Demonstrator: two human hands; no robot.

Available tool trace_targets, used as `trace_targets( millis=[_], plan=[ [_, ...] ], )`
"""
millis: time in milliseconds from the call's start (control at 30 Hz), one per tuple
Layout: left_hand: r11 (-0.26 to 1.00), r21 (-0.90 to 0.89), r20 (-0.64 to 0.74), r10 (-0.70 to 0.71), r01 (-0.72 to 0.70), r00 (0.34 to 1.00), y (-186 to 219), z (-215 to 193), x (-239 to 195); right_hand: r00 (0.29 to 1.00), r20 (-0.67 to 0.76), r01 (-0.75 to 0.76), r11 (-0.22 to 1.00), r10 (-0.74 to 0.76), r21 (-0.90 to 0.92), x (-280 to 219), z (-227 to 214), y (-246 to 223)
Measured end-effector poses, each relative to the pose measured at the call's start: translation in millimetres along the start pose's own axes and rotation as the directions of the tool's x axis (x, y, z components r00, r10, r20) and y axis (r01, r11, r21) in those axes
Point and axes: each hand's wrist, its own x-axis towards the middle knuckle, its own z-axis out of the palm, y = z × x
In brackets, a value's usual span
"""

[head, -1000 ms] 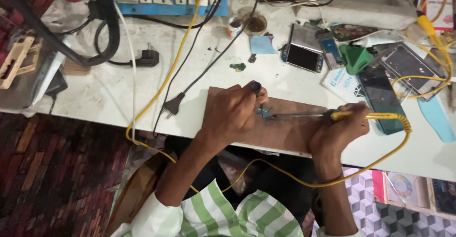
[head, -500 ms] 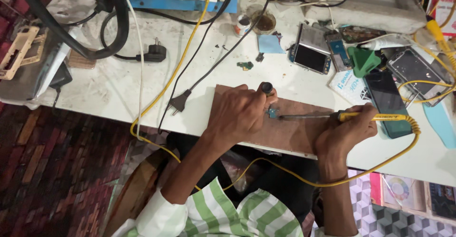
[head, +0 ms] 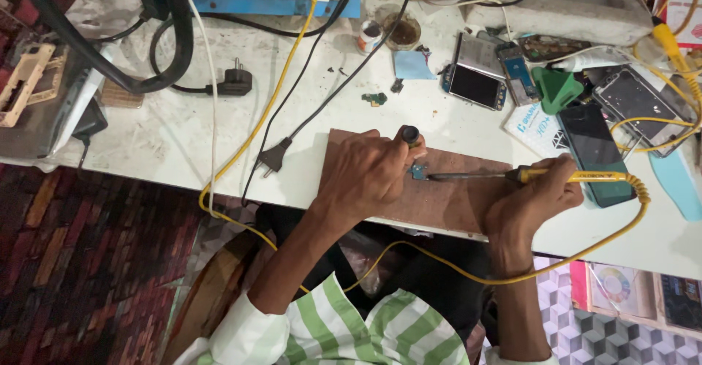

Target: The person uses a soldering iron and solder wire to work on a small electronic component placed on a brown mat. They repeatedly apply heat and solder to the component, occasionally dipping the iron tip into a small container. A smartphone is briefly handled and placed back on the table.

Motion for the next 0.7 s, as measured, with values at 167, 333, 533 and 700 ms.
trace_targets(
  millis=[167, 333, 533, 700],
  plan=[
    [0.999, -0.032, -0.008, 0.006, -0.006, 1.000, -2.7, 1.4, -0.1, 0.995, 0.035, 0.092, 0.994, -0.090, -0.051, -1.9, -0.3, -0.5],
    [1.000, -0.009, 0.017, -0.025, 0.026, 1.000, -2.1, 1.0, 0.2, 0.973, 0.091, 0.227, 0.943, -0.211, -0.244, -2.6, 1.3, -8.9],
    [0.998, -0.056, -0.027, 0.026, -0.028, 0.999, -2.4, -2.6, 0.4, 0.888, 0.288, 0.450, 0.807, -0.359, -0.382, -12.1, 16.0, -37.3],
    [0.997, -0.071, -0.009, -0.013, 0.012, 1.000, 0.5, -2.8, -0.4, 0.827, 0.448, 0.533, 0.728, -0.340, -0.431, -19.7, 30.1, -63.8]
  ],
)
